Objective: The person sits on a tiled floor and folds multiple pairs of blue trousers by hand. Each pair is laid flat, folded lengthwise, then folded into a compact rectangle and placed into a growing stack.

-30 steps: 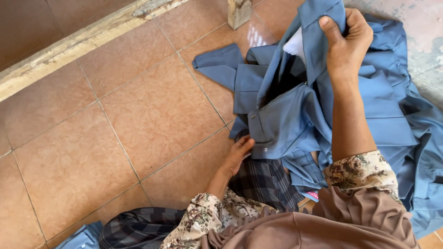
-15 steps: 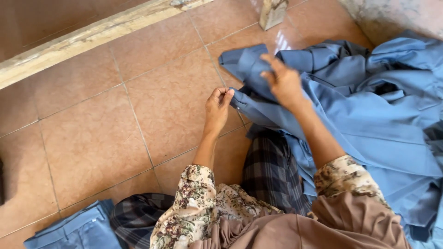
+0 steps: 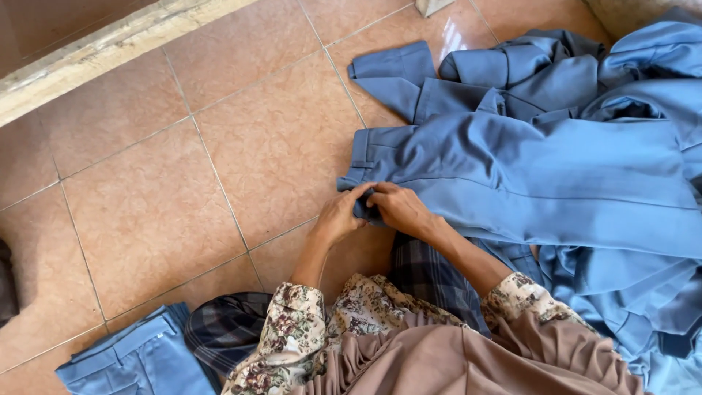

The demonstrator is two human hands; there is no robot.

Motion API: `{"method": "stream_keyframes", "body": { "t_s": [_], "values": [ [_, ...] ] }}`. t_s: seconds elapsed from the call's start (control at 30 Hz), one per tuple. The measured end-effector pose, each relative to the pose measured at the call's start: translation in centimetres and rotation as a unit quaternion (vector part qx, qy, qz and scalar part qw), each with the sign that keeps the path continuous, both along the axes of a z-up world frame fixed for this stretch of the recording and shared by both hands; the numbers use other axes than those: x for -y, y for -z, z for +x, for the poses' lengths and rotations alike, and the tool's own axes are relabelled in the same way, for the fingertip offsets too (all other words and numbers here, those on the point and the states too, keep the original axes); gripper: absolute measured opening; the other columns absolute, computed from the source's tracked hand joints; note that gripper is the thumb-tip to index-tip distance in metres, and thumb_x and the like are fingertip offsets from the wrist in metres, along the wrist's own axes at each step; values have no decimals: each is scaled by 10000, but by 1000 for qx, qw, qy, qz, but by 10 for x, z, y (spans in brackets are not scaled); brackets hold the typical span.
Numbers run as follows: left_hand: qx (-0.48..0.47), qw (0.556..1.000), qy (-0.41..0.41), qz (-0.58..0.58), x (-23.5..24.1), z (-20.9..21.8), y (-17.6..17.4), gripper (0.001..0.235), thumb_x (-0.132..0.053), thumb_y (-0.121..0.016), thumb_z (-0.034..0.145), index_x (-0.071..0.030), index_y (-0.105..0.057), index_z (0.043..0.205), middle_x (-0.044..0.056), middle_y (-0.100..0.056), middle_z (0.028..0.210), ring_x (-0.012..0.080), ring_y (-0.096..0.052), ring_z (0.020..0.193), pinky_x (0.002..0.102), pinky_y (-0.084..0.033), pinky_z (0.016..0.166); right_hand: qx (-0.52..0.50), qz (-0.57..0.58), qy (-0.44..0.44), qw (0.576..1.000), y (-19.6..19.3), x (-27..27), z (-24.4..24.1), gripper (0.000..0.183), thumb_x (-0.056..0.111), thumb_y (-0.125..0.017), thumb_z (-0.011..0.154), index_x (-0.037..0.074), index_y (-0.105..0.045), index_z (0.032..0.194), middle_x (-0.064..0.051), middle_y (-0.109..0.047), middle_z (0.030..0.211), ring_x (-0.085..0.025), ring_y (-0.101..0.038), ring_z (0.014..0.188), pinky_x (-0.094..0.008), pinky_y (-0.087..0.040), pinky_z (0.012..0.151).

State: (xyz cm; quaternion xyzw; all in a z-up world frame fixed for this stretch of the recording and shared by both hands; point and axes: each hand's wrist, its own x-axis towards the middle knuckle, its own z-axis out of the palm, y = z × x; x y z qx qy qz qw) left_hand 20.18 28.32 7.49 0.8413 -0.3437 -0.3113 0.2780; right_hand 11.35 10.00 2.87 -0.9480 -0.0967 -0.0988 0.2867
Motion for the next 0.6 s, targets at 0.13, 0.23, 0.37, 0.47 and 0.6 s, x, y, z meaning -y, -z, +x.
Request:
{"method": "stream_keyframes", "body": {
  "t_s": [0.13, 0.23, 0.37, 0.47, 0.6],
  "values": [
    [58, 996, 48, 46, 1, 4, 31, 722, -156, -873, 718, -294, -580, 1363, 164, -692, 1112, 354, -693, 1105, 480, -545, 939, 14, -34, -3, 999, -5, 4, -30, 195, 81, -541, 968, 150, -704, 887, -31, -659, 971, -233, -701, 928, -294, -560, 737],
    [75, 995, 42, 42, -9, 4, 42, 602, -151, -896, 698, -260, -632, 1227, 128, -694, 1071, 328, -708, 1054, 450, -564, 901, 45, -105, -6, 993, -18, 17, -59, 178, 73, -562, 968, 170, -710, 956, -7, -600, 983, -210, -634, 917, -308, -510, 721],
    [187, 979, -34, -79, -33, 10, 26, 375, -255, -848, 783, -327, -654, 1096, 6, -629, 957, 238, -691, 951, 353, -568, 846, 70, -187, 61, 978, -22, 63, -112, 204, 117, -540, 954, 221, -704, 1019, -42, -621, 1067, -261, -616, 986, -369, -489, 775],
    [209, 969, -62, -115, -48, 10, 26, 372, -216, -840, 794, -283, -646, 1105, 34, -601, 936, 256, -673, 929, 354, -563, 837, 69, -237, 122, 961, 2, 114, -154, 189, 124, -552, 947, 234, -703, 972, -16, -617, 1003, -243, -632, 922, -353, -493, 744],
    [166, 978, -46, -121, -55, 2, 34, 491, -136, -854, 753, -245, -617, 1169, 83, -591, 962, 323, -663, 978, 405, -562, 865, 109, -325, 196, 919, 14, 166, -188, 169, 142, -601, 980, 231, -693, 870, 35, -586, 1008, -198, -621, 891, -299, -482, 709]
  ]
}}
